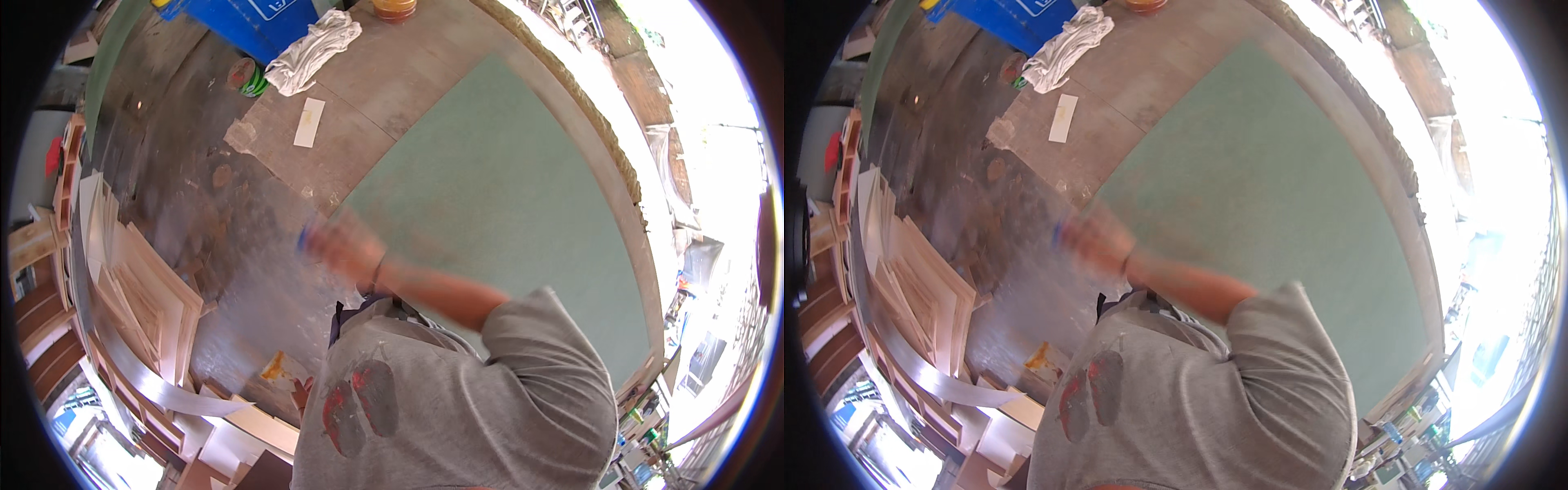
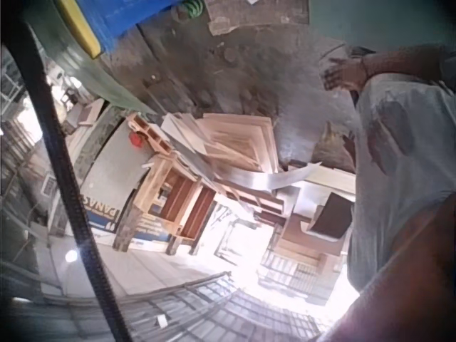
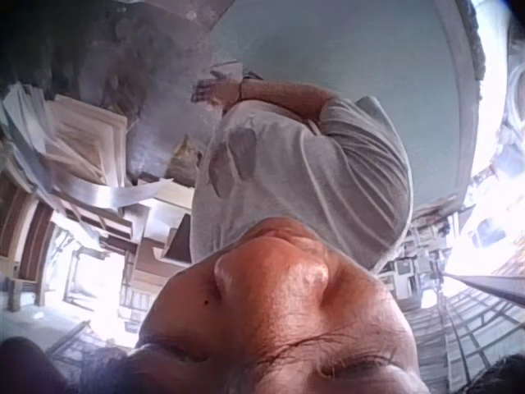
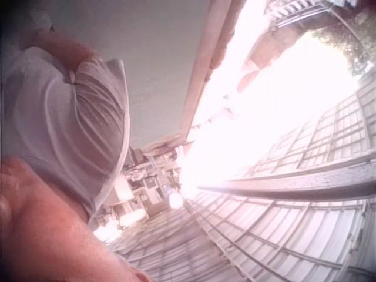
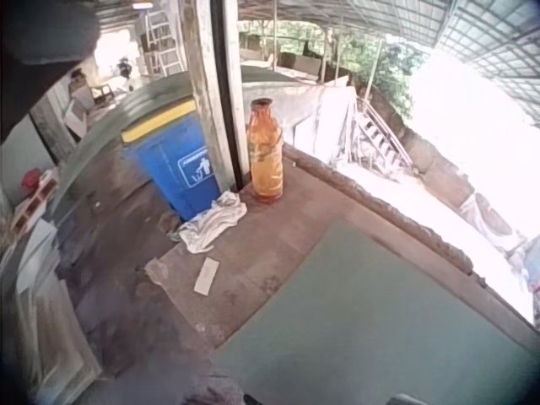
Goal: The person applies adhesive to a wood panel using a spreader and wipes the surface with a cloth.
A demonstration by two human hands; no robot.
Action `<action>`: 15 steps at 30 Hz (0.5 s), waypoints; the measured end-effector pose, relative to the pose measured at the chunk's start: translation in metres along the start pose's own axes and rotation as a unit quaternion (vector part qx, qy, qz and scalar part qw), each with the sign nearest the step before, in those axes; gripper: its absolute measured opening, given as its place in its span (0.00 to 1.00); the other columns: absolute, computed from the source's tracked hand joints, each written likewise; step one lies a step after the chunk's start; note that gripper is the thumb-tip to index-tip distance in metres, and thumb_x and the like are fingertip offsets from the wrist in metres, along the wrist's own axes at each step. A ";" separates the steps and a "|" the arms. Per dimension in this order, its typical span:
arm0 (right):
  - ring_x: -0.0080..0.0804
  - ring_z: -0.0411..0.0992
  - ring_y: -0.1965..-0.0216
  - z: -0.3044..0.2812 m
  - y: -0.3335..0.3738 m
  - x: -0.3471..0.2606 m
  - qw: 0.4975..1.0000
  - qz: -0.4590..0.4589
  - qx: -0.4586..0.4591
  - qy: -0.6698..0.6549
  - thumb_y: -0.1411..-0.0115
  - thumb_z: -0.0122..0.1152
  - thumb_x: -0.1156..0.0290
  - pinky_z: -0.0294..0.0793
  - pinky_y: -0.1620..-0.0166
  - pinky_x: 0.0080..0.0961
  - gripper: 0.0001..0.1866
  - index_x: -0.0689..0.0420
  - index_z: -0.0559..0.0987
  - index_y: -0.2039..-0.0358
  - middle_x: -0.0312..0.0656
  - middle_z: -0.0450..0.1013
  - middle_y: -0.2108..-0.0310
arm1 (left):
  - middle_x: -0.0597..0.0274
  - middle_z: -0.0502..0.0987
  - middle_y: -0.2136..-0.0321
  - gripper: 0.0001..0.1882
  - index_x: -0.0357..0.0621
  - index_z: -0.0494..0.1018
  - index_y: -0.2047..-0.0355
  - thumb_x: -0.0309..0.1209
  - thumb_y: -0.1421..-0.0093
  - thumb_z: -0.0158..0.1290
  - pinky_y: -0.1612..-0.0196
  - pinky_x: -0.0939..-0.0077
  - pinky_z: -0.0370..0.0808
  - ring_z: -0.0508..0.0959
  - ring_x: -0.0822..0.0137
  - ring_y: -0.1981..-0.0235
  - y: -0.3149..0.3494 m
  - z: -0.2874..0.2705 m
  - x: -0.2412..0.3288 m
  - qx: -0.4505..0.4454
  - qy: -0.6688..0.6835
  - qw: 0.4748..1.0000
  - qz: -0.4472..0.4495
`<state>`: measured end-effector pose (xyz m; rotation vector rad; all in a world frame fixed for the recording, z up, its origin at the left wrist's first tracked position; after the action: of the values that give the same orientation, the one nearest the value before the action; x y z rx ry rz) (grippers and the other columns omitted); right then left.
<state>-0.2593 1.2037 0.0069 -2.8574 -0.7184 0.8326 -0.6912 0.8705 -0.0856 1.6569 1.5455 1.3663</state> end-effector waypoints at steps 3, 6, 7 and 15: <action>0.35 0.49 0.38 0.015 0.018 -0.087 0.971 -0.136 -0.053 -0.189 0.44 0.43 0.62 0.39 0.39 0.53 0.26 0.48 0.62 0.44 0.36 0.55 0.41 | 0.57 0.75 0.58 0.34 0.47 0.52 0.43 0.58 0.41 0.35 0.53 0.60 0.63 0.74 0.61 0.58 0.002 0.008 0.001 -0.003 0.004 1.000 0.022; 0.35 0.47 0.37 -0.083 -0.001 0.050 0.995 0.074 0.068 0.004 0.45 0.44 0.59 0.39 0.39 0.53 0.28 0.49 0.61 0.43 0.37 0.53 0.40 | 0.57 0.75 0.59 0.35 0.47 0.52 0.43 0.58 0.41 0.36 0.53 0.59 0.63 0.74 0.61 0.58 0.016 0.028 0.006 0.003 0.010 0.999 0.044; 0.35 0.47 0.37 -0.119 0.014 0.114 0.974 0.172 0.120 0.082 0.46 0.45 0.59 0.39 0.39 0.53 0.29 0.50 0.60 0.43 0.38 0.53 0.40 | 0.57 0.75 0.59 0.35 0.48 0.51 0.43 0.58 0.41 0.36 0.53 0.59 0.63 0.74 0.61 0.58 0.024 0.036 0.015 0.009 0.008 0.998 0.060; 0.34 0.43 0.36 -0.020 0.023 -0.042 0.980 0.091 -0.131 0.117 0.48 0.49 0.53 0.37 0.40 0.55 0.36 0.53 0.55 0.40 0.42 0.49 0.38 | 0.58 0.75 0.59 0.34 0.52 0.50 0.42 0.58 0.42 0.36 0.57 0.61 0.64 0.75 0.62 0.61 -0.002 0.013 -0.033 -0.007 0.037 0.999 0.019</action>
<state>-0.2700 1.1653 0.0400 -3.2212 -0.5819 0.4326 -0.6756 0.8440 -0.1027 1.6533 1.5494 1.4711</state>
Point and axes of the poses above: each hand's wrist, its own y-axis away from the middle knuckle, its own z-axis out of the palm, x = y × z, the point moved 6 cm from there along -y, towards the middle knuckle
